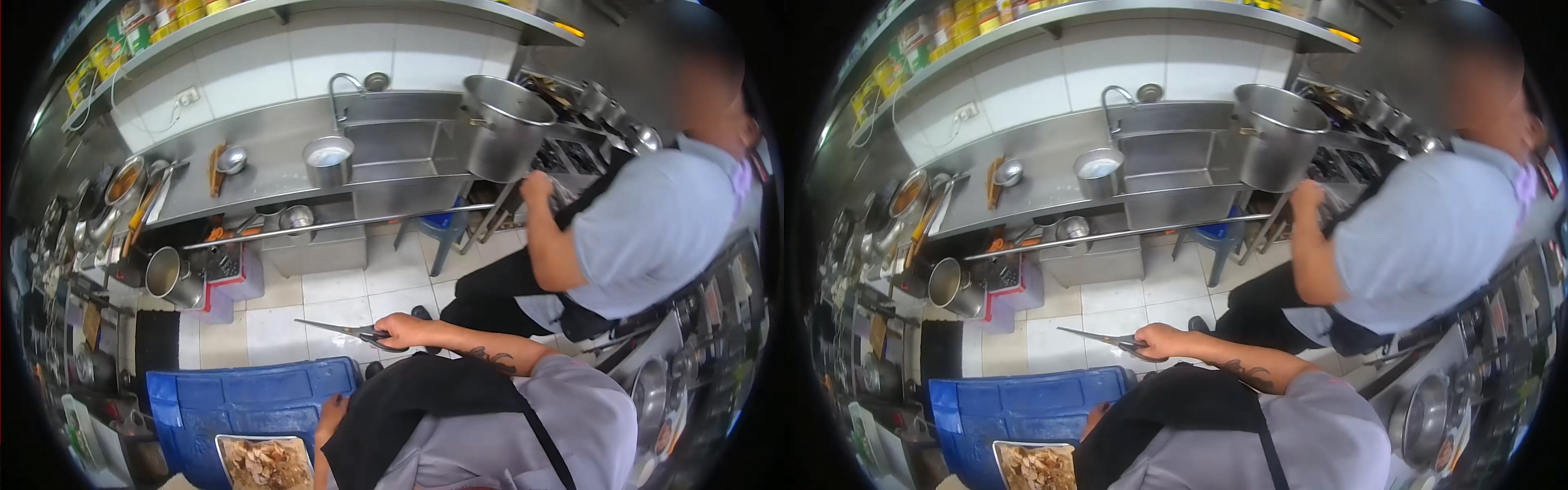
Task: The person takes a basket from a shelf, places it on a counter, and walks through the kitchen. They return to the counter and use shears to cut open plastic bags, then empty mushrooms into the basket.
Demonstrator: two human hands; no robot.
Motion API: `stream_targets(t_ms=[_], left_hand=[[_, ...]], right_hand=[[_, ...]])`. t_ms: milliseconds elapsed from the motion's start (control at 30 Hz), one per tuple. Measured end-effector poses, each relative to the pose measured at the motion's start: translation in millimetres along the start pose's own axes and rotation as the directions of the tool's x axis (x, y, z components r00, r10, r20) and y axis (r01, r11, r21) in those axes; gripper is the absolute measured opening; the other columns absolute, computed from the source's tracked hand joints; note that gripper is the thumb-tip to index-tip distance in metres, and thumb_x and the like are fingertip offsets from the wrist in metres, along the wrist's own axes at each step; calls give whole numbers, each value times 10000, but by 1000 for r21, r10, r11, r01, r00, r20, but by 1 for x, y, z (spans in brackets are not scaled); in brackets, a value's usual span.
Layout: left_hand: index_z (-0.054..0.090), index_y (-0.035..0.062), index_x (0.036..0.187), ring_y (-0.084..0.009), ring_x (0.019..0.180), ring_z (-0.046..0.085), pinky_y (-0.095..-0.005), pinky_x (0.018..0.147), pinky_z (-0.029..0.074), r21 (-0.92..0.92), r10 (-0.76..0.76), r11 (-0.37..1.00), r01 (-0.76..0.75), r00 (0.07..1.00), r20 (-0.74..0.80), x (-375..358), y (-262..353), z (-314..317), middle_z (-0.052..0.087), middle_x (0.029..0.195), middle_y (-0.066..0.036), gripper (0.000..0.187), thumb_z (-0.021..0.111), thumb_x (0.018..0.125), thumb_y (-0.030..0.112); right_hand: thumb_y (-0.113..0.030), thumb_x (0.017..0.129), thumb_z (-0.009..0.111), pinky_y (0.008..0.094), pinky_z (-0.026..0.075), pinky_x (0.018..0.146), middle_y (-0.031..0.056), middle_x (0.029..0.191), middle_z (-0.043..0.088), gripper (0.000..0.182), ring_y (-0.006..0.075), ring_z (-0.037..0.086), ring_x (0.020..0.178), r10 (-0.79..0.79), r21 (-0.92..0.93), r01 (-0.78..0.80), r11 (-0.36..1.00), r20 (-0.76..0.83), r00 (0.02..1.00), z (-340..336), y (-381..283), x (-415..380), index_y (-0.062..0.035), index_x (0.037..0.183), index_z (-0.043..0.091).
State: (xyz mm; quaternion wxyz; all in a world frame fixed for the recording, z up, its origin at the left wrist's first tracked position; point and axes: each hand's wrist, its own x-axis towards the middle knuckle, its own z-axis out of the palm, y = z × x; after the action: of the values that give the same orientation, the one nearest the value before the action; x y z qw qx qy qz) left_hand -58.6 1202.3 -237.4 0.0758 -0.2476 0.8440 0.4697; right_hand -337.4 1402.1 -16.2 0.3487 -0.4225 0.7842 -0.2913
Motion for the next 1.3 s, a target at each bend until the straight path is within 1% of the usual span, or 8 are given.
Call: stream_targets(t_ms=[100, 167, 400, 700, 867, 967, 1100, 1300], left_hand=[[627, -35, 1134, -411, 936, 662, -456, 804, 512, 51, 47, 998, -45, 999, -24, 42, 15, -31, 672, 972, -279, 447, 626, 874, 328], [595, -43, 1202, -347, 1100, 620, -419, 923, 480, 50, 2, 999, -3, 1000, 22, 67, 16, -43, 637, 1145, -267, 482, 586, 901, 334], [623, -25, 1145, -396, 972, 651, -460, 829, 501, 6, -183, 983, 184, 981, -58, 85, 34, -61, 665, 988, -272, 469, 593, 885, 364], [683, 11, 1038, -420, 916, 654, -463, 775, 505, -125, -395, 917, 379, 908, -139, 50, -60, 58, 671, 926, -277, 388, 608, 871, 353], [676, -13, 1078, -285, 981, 674, -410, 821, 497, -692, -560, 644, 326, 817, -136, 46, 16, 74, 695, 1030, -233, 420, 632, 855, 340], [664, -29, 1096, -197, 972, 637, -386, 828, 490, -664, -641, 631, 401, 752, -155, 57, 62, 22, 699, 1065, -206, 439, 637, 849, 332], [662, -33, 1094, -209, 986, 635, -388, 829, 491, -638, -540, 727, 254, 786, -303, 90, -5, 30, 698, 1058, -215, 443, 640, 844, 332], [686, -9, 1050, -394, 1054, 636, -422, 856, 497, -711, -733, 561, 424, 653, -189, 114, -73, -83, 653, 1074, -281, 428, 616, 842, 359]], right_hand=[[-201, 796, 682, 475, 488, 756, 163, 868, 611, 229, 398, 611, 866, -319, -244, 312, 918, 11, 948, -12, -30, 39, -21, 908, 597], [-169, 796, 661, 446, 494, 786, 163, 977, 601, 234, 362, 602, 942, -472, -215, 502, 838, 176, 864, -20, -67, 65, -16, 950, 575], [-197, 789, 652, 432, 465, 747, 151, 907, 522, 261, 347, 548, 852, -876, -60, 913, 403, 263, 404, -43, -108, 151, -27, 916, 501], [-207, 817, 652, 461, 487, 754, 175, 897, 613, 220, 376, 606, 870, -498, -130, 534, 835, 234, 835, -138, 33, 247, -24, 924, 593], [-144, 804, 681, 452, 473, 724, 189, 870, 608, 186, 386, 603, 837, -384, -149, 478, 866, 414, 825, -158, 34, 286, -17, 905, 591], [-119, 794, 695, 453, 470, 728, 190, 871, 607, 189, 391, 599, 836, -396, -186, 525, 830, 466, 791, -155, 10, 322, -12, 907, 588], [-110, 795, 697, 456, 468, 736, 188, 892, 612, 191, 397, 595, 847, -423, -155, 534, 831, 448, 788, -134, -33, 399, -6, 911, 587], [-99, 804, 703, 390, 470, 678, 163, 800, 614, 174, 320, 611, 735, -487, -35, 574, 818, 487, 725, -95, -140, 514, 6, 898, 602]])
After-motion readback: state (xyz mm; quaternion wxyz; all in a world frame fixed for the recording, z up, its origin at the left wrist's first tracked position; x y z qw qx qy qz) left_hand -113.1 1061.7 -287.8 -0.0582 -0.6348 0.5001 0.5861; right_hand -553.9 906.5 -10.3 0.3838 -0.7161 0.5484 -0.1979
